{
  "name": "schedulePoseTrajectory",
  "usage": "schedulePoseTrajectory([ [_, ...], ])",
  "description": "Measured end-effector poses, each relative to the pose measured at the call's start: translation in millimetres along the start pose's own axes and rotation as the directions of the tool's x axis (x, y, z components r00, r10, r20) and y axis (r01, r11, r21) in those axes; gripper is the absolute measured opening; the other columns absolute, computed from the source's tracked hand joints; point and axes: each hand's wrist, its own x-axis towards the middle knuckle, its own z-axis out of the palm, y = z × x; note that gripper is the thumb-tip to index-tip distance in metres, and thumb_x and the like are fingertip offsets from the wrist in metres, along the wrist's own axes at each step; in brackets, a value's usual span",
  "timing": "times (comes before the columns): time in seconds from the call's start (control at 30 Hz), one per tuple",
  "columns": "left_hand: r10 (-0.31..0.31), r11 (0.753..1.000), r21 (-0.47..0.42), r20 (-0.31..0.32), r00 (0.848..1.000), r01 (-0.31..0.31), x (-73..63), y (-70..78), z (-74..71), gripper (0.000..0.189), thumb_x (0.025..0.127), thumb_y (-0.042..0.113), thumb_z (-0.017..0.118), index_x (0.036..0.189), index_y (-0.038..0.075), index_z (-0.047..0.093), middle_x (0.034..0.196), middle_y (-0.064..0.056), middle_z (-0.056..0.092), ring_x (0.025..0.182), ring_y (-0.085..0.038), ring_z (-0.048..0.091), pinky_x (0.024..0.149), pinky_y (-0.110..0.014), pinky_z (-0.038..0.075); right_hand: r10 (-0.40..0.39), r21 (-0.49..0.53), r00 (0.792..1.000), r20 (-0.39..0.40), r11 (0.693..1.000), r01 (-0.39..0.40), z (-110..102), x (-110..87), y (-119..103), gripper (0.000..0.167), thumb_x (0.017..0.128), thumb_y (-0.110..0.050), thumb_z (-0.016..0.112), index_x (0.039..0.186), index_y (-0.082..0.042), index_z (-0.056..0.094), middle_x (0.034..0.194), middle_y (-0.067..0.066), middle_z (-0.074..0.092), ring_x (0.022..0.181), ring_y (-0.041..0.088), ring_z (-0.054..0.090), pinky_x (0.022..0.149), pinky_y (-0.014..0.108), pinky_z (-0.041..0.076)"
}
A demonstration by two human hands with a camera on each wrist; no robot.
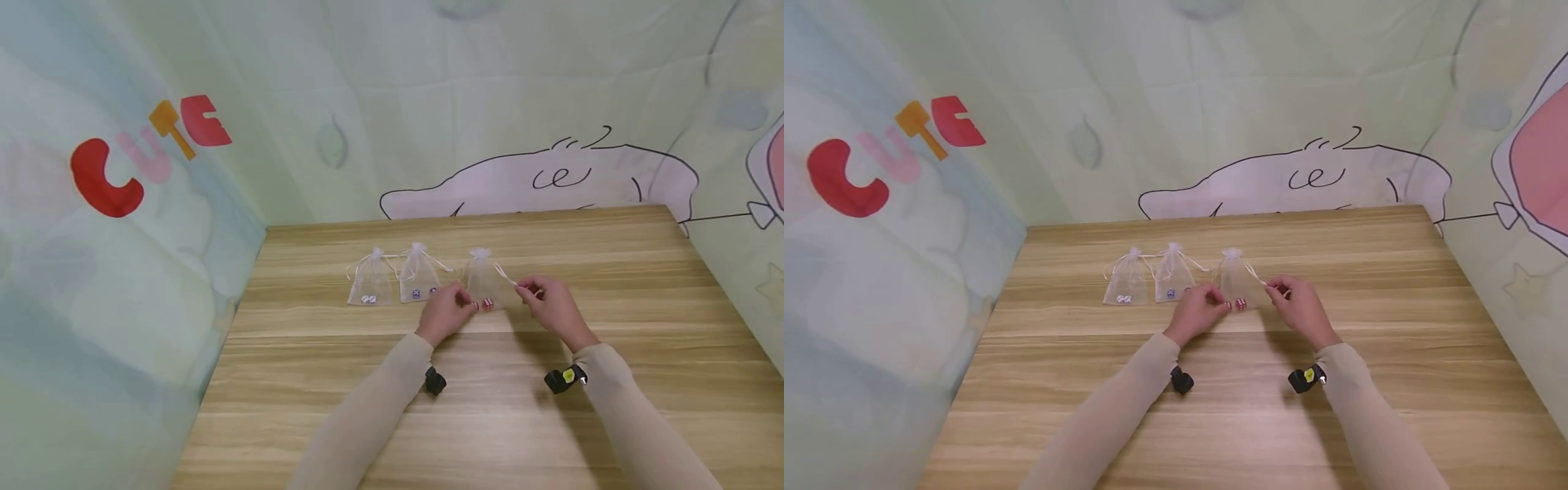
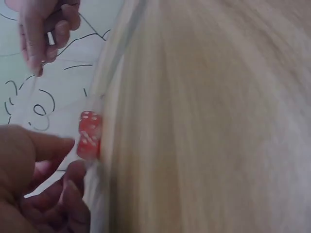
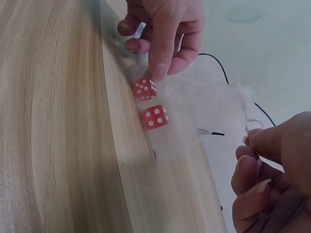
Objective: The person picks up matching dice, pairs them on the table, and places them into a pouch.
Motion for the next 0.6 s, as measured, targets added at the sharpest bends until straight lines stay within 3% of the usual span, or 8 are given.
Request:
schedulePoseTrajectory([
  [0.1,-0.008,1.000,0.001,-0.025,1.000,0.008,3.8,0.9,6.2,0.008,0.086,0.019,0.076,0.086,0.014,0.069,0.080,0.007,0.064,0.073,-0.009,0.058,0.066,-0.025,0.047,0.006,0.000,1.000,-0.001,1.000,-0.006,-1.0,-2.2,0.8,0.024,0.101,-0.013,0.059,0.112,0.006,0.067,0.091,0.018,0.066,0.063,0.018,0.054,0.049,0.026,0.046],
  [0.27,-0.006,1.000,0.004,-0.045,0.999,0.006,14.4,1.8,12.0,0.003,0.088,0.014,0.071,0.091,0.012,0.073,0.082,0.007,0.067,0.075,-0.008,0.060,0.069,-0.025,0.049,0.013,0.014,1.000,-0.003,1.000,-0.013,-2.7,-8.1,3.2,0.029,0.101,-0.013,0.058,0.121,0.007,0.064,0.098,0.017,0.063,0.061,0.017,0.054,0.049,0.026,0.046],
  [0.47,-0.014,0.995,0.100,-0.025,1.000,0.017,30.6,4.3,11.9,0.005,0.090,0.016,0.069,0.091,0.014,0.074,0.088,0.005,0.068,0.082,-0.012,0.062,0.073,-0.028,0.050,-0.003,0.025,1.000,-0.023,1.000,0.004,-0.8,-10.3,10.2,0.023,0.098,-0.005,0.059,0.116,0.009,0.065,0.096,0.017,0.063,0.058,0.015,0.052,0.047,0.024,0.044],
  [0.6,-0.053,0.987,0.153,-0.006,0.999,0.053,33.0,4.5,11.9,0.005,0.089,0.017,0.070,0.091,0.014,0.074,0.094,0.001,0.065,0.086,-0.016,0.060,0.076,-0.032,0.050,-0.016,0.021,1.000,-0.022,1.000,0.016,2.7,-11.4,16.0,0.020,0.097,-0.002,0.060,0.112,0.009,0.067,0.095,0.018,0.065,0.062,0.015,0.052,0.051,0.024,0.046],
])
